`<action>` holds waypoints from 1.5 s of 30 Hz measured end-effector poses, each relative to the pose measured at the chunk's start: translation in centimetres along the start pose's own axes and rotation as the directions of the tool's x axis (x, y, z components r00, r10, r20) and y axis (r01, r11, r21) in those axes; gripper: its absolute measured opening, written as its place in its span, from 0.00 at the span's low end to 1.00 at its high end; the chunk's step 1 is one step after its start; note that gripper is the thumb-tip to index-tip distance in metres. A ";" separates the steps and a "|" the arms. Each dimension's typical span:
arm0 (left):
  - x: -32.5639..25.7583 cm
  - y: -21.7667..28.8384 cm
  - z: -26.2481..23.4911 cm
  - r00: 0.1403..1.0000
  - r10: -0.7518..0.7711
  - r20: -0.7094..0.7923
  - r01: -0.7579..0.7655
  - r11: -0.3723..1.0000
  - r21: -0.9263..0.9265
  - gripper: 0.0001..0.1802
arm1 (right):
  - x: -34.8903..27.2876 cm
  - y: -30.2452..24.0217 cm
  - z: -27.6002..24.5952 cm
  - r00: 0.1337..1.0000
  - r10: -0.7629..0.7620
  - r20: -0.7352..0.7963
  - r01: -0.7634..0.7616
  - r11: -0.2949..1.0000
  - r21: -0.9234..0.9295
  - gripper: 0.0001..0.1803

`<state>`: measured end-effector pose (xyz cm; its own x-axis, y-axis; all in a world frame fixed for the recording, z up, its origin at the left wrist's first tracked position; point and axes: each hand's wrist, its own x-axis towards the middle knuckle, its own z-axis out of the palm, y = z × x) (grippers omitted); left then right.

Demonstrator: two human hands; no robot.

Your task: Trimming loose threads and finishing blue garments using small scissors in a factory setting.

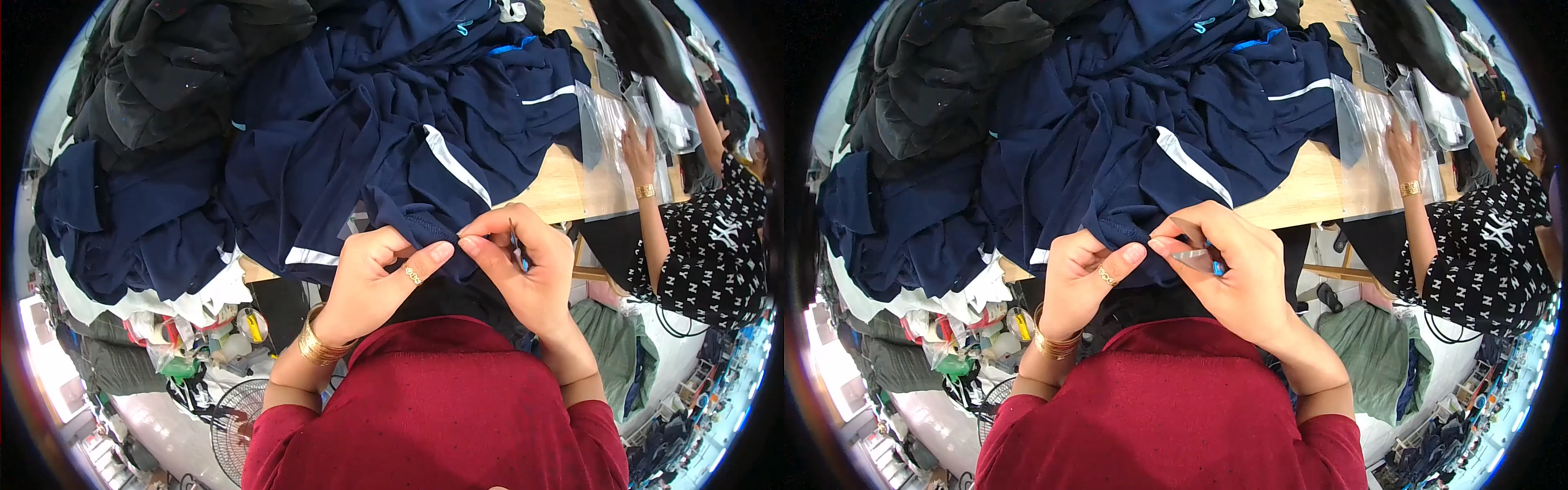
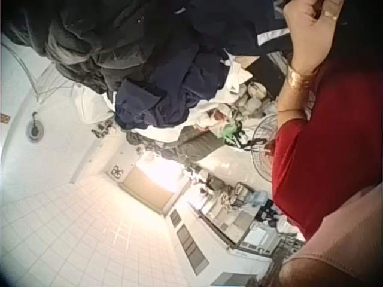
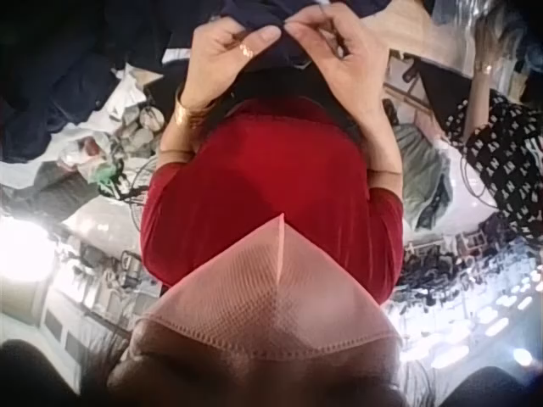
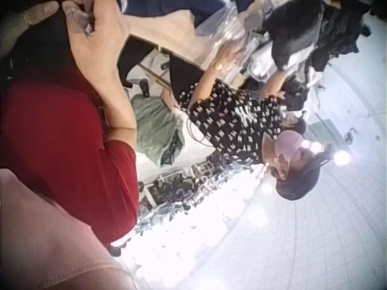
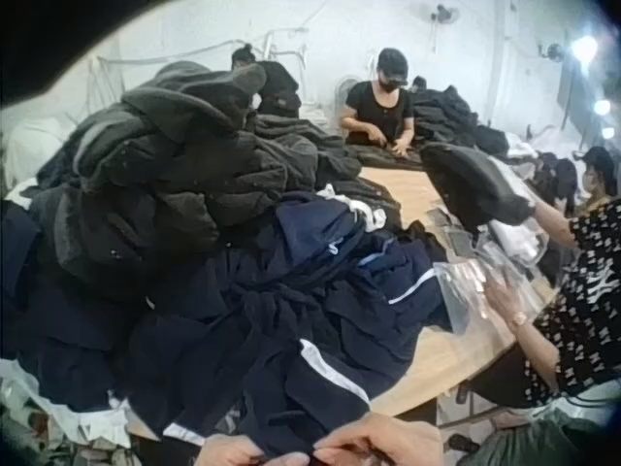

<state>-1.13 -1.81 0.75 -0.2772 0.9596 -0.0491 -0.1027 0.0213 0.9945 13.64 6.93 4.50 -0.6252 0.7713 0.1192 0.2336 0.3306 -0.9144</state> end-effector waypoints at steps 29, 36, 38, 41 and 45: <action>-0.2 0.0 -0.6 0.996 -0.066 0.053 0.071 0.993 -0.092 0.09 | -0.3 0.8 -1.4 0.985 -0.141 0.098 0.154 0.978 -0.142 0.19; -0.1 0.4 -0.1 0.999 -0.013 0.036 0.016 0.996 -0.086 0.09 | -0.4 0.9 -1.0 0.974 -0.208 0.084 0.222 0.946 -0.235 0.15; -0.2 0.4 -0.1 0.999 -0.007 0.037 0.009 0.997 -0.073 0.09 | -0.4 0.9 -0.9 0.974 -0.214 0.081 0.227 0.944 -0.240 0.14; -0.3 0.2 -0.3 0.999 -0.021 0.035 0.023 0.998 -0.055 0.09 | -0.4 0.7 -0.8 0.975 -0.203 0.090 0.220 0.939 -0.265 0.14; -0.3 0.0 -0.3 0.999 -0.013 0.035 0.014 0.999 -0.039 0.09 | -0.4 0.6 -0.9 0.974 -0.201 0.103 0.222 0.931 -0.291 0.13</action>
<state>-1.36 -2.21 0.71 -0.2423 0.9684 -0.0588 -0.1443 0.0240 0.9892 14.69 7.26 4.26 -0.7325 0.6293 0.2598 0.2949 0.6372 -0.7120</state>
